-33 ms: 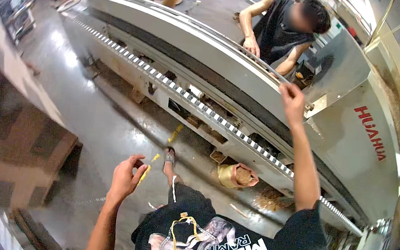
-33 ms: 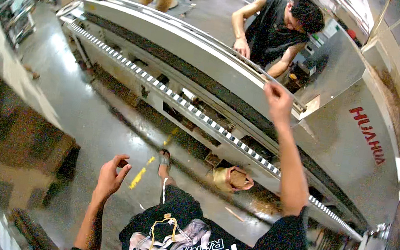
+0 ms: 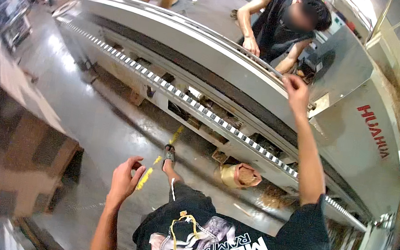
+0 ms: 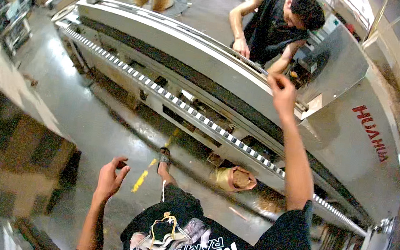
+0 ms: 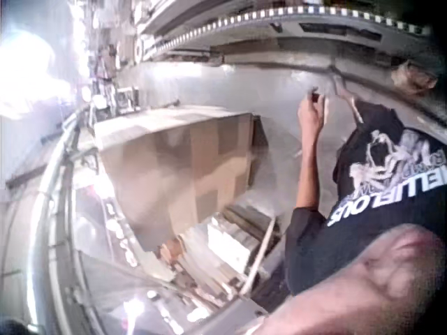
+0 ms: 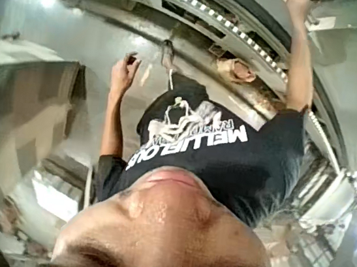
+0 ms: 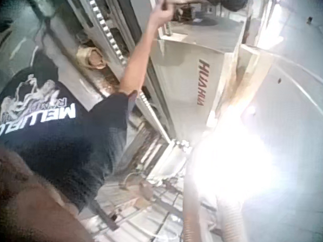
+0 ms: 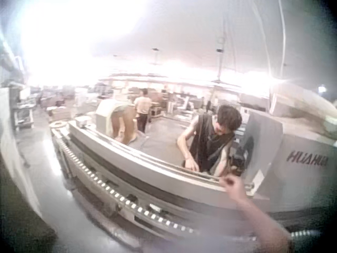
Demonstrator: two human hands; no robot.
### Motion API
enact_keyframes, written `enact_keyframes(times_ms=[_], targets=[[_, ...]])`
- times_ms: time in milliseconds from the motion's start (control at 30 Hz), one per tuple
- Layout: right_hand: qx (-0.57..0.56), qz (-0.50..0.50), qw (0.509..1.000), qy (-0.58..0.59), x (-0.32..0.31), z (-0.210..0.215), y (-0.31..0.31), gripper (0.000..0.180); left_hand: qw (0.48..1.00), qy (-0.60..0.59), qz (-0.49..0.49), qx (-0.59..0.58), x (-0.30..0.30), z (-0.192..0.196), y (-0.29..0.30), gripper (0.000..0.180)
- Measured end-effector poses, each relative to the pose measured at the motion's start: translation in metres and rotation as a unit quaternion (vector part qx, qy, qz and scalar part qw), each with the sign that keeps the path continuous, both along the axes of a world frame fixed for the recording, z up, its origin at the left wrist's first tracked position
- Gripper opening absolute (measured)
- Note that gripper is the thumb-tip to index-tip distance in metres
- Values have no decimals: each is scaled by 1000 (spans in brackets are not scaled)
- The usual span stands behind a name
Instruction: The person walks across the workshop to an industrial machine, holds the machine edge to assist a coworker, and receives tools from the coworker before walking back.
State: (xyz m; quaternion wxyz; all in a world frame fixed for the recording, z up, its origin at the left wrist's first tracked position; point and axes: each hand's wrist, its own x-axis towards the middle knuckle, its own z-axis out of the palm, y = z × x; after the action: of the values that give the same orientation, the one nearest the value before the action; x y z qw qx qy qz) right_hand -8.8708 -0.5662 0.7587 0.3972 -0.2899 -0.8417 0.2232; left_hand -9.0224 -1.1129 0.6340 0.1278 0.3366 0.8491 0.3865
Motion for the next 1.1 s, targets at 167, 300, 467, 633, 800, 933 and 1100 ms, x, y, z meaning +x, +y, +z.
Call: enact_keyframes(times_ms=[167, 300, 467, 633, 800, 933, 1100], targets=[[-94, -55, 993, -38, -85, -14, 116, 35, 995, -40, 60, -67, -91, -55, 16, 29], [-64, -98, 984, -134, -124, -47, 181, 33, 985, -85, 123, -90, -155, -71, 15, 29], [-84, -137, 971, -179, -144, -61, 195, 35, 987, -108, 115, -42, -238, -64, 48, 25], [-99, -212, 929, -287, -169, -49, 177, 37, 998, 24, 28, 44, -375, -46, 136, 25], [-103, -243, 929, -261, -162, -55, 157, 37, 968, 190, -37, 162, -477, 0, 254, 27], [-173, -320, 905, -219, -167, -59, 139, 34, 934, 268, -79, 221, -522, 36, 333, 28], [-134, -350, 920, -115, -162, -76, 135, 30, 928, 271, -157, 202, -549, 57, 396, 26]])
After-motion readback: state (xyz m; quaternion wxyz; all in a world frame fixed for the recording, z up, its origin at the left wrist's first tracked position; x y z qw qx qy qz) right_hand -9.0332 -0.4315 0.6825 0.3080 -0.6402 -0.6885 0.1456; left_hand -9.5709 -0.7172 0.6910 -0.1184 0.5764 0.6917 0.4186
